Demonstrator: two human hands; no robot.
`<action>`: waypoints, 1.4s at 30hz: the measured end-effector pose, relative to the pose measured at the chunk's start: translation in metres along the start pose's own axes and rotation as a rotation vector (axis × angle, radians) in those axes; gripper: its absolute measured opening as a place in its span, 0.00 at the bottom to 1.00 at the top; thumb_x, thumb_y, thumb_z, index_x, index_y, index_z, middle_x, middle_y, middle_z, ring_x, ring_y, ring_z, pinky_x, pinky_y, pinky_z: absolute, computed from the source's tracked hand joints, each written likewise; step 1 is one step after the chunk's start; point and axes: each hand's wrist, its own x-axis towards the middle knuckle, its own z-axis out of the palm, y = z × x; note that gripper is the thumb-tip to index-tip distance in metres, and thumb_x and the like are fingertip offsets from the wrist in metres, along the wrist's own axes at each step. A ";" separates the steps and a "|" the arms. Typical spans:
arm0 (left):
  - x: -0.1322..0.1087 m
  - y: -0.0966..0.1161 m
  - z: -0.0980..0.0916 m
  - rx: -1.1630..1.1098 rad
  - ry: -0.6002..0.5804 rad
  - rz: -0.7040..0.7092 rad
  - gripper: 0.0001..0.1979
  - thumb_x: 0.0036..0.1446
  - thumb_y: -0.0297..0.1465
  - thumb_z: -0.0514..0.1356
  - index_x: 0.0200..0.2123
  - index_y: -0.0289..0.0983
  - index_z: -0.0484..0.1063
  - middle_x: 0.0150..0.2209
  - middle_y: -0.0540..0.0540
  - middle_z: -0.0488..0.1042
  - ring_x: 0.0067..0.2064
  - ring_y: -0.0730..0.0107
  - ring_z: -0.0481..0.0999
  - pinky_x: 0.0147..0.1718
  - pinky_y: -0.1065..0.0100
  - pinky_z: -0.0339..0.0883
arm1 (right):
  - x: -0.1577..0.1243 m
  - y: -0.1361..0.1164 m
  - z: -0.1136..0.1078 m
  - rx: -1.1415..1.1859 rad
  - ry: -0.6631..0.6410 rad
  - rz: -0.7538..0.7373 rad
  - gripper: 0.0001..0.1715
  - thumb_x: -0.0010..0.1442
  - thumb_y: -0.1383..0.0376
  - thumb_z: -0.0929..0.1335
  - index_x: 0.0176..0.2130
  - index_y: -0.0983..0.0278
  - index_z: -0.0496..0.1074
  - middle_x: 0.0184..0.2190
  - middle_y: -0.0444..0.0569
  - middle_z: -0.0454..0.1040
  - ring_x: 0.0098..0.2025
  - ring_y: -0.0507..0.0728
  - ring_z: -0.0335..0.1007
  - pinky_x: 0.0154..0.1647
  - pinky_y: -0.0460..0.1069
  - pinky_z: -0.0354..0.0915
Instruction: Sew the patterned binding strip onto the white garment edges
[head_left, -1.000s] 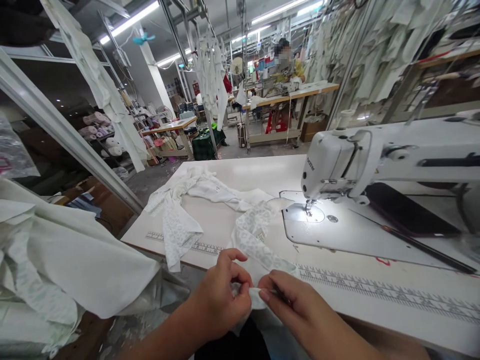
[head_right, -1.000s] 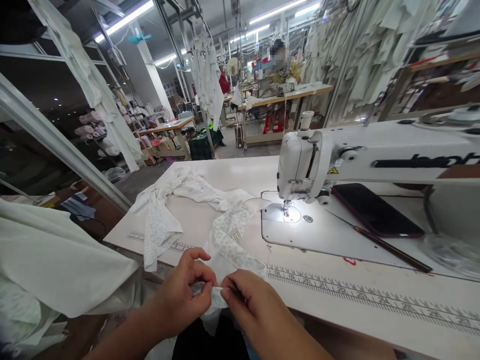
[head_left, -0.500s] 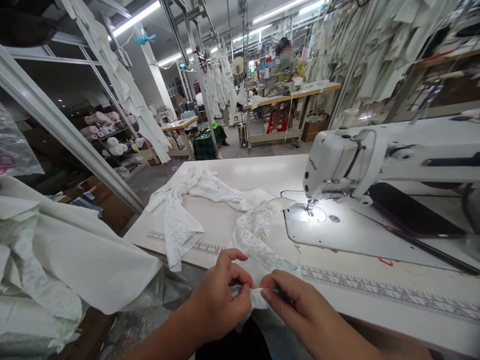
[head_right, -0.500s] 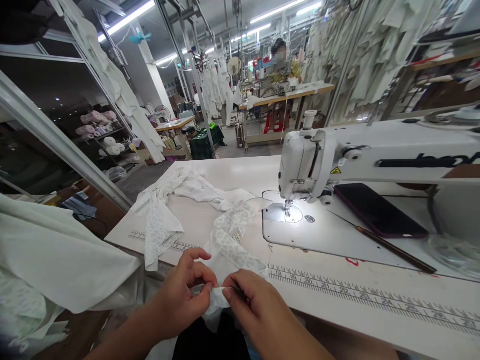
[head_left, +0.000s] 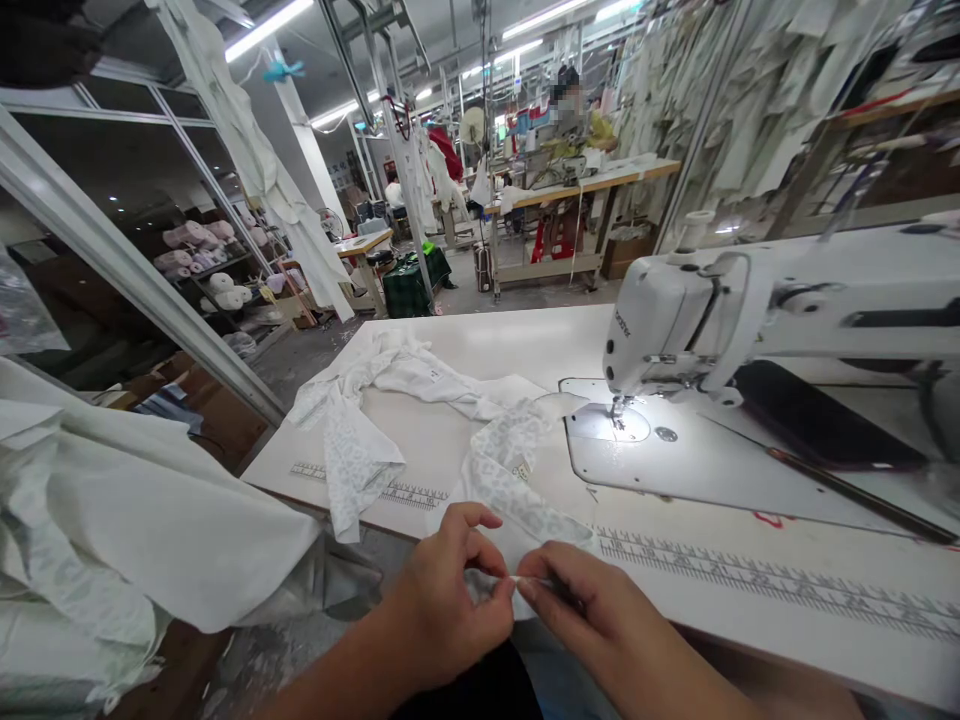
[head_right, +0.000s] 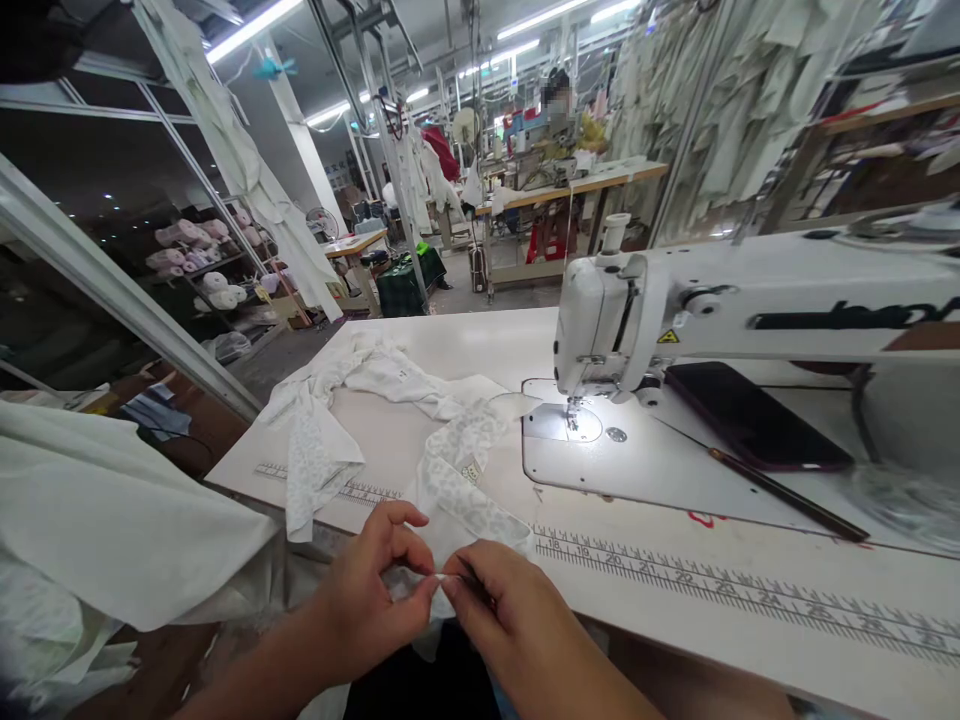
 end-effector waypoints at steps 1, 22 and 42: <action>0.000 -0.001 0.000 0.022 0.002 0.001 0.22 0.51 0.22 0.59 0.48 0.41 0.57 0.29 0.56 0.71 0.26 0.78 0.67 0.27 0.74 0.60 | 0.001 0.000 0.000 -0.007 0.005 0.001 0.18 0.65 0.55 0.58 0.30 0.61 0.67 0.28 0.44 0.68 0.32 0.56 0.64 0.34 0.49 0.60; 0.002 0.003 -0.018 0.267 0.018 0.368 0.16 0.58 0.24 0.58 0.49 0.39 0.66 0.39 0.45 0.73 0.42 0.65 0.72 0.42 0.64 0.68 | -0.003 0.002 -0.001 0.054 0.004 0.023 0.17 0.65 0.54 0.59 0.32 0.61 0.67 0.28 0.44 0.68 0.32 0.55 0.63 0.34 0.49 0.59; 0.014 -0.024 -0.073 0.649 0.288 0.517 0.09 0.61 0.23 0.53 0.32 0.37 0.71 0.27 0.46 0.73 0.31 0.65 0.70 0.32 0.65 0.65 | -0.011 0.009 -0.023 0.311 -0.001 0.036 0.19 0.64 0.50 0.62 0.30 0.61 0.64 0.27 0.41 0.60 0.31 0.53 0.56 0.32 0.47 0.57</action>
